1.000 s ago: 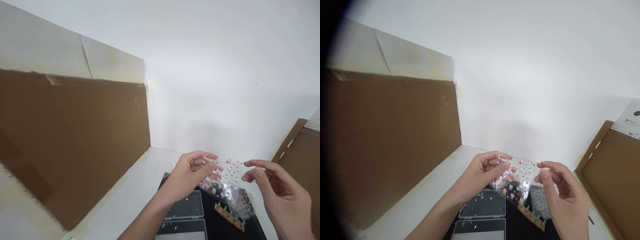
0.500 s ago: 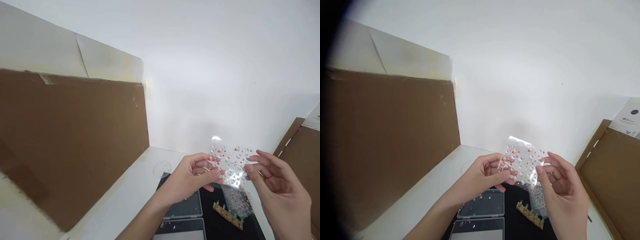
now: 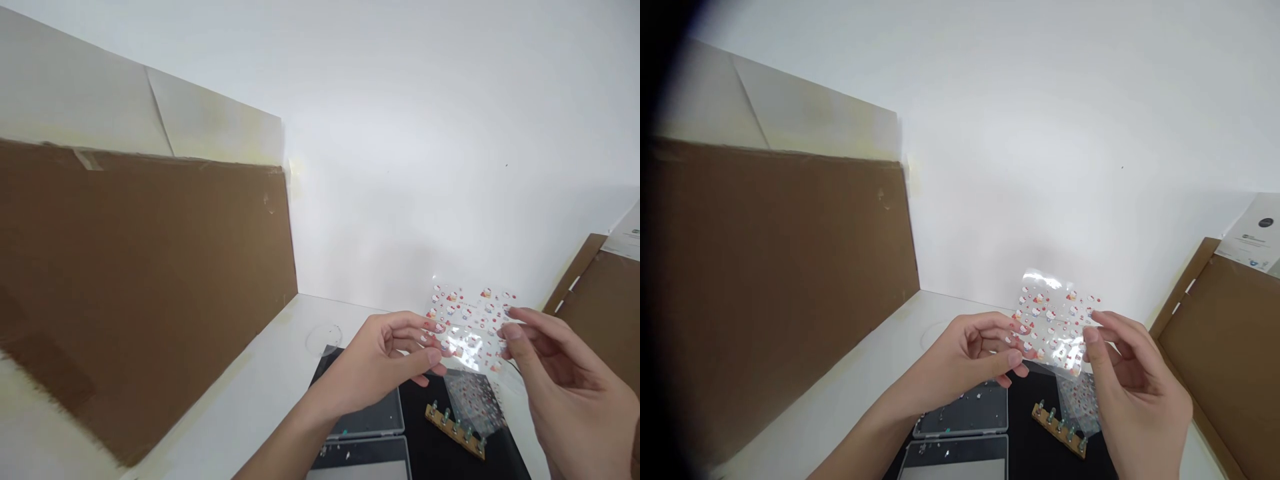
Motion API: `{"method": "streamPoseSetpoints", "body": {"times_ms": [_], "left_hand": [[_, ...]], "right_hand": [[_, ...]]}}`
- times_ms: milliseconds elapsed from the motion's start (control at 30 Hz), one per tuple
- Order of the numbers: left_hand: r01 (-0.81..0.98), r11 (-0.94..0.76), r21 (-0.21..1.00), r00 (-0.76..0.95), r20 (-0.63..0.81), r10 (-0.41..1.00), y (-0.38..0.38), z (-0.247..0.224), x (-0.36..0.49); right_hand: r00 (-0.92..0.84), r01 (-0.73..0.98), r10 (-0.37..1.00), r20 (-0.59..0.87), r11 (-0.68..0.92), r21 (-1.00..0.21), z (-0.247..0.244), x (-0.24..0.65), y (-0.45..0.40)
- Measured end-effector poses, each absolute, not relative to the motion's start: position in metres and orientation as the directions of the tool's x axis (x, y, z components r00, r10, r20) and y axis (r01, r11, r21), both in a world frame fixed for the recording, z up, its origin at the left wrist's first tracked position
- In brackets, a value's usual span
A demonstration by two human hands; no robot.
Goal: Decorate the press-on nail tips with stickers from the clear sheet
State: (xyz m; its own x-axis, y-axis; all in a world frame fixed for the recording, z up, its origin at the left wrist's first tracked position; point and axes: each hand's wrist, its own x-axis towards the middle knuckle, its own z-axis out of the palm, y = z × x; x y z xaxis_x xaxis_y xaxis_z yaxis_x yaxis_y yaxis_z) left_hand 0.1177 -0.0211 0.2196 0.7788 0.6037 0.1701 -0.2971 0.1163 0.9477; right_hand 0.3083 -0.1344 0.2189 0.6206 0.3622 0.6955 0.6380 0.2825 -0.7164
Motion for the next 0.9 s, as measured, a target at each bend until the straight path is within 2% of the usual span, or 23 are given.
{"method": "streamPoseSetpoints", "body": {"times_ms": [467,667,767,900], "left_hand": [[-0.300,0.079,0.951,0.771,0.193,0.607,-0.017,0.217,0.116],[-0.334,0.099,0.937,0.749,0.200,0.632,-0.017,0.219,0.115],[-0.357,0.090,0.930,0.717,0.211,0.665,-0.018,0.219,0.116],[-0.393,0.061,0.918,0.669,0.239,0.704,-0.018,0.221,0.117]], "right_hand": [[0.656,0.618,0.329,0.679,0.282,-0.734,0.220,0.303,-0.133],[0.533,0.648,0.407,0.741,0.366,-0.668,0.222,0.306,-0.137],[0.443,0.649,0.485,0.754,0.407,-0.643,0.223,0.309,-0.139],[0.302,0.651,0.513,0.803,0.505,-0.567,0.220,0.314,-0.137]]}}
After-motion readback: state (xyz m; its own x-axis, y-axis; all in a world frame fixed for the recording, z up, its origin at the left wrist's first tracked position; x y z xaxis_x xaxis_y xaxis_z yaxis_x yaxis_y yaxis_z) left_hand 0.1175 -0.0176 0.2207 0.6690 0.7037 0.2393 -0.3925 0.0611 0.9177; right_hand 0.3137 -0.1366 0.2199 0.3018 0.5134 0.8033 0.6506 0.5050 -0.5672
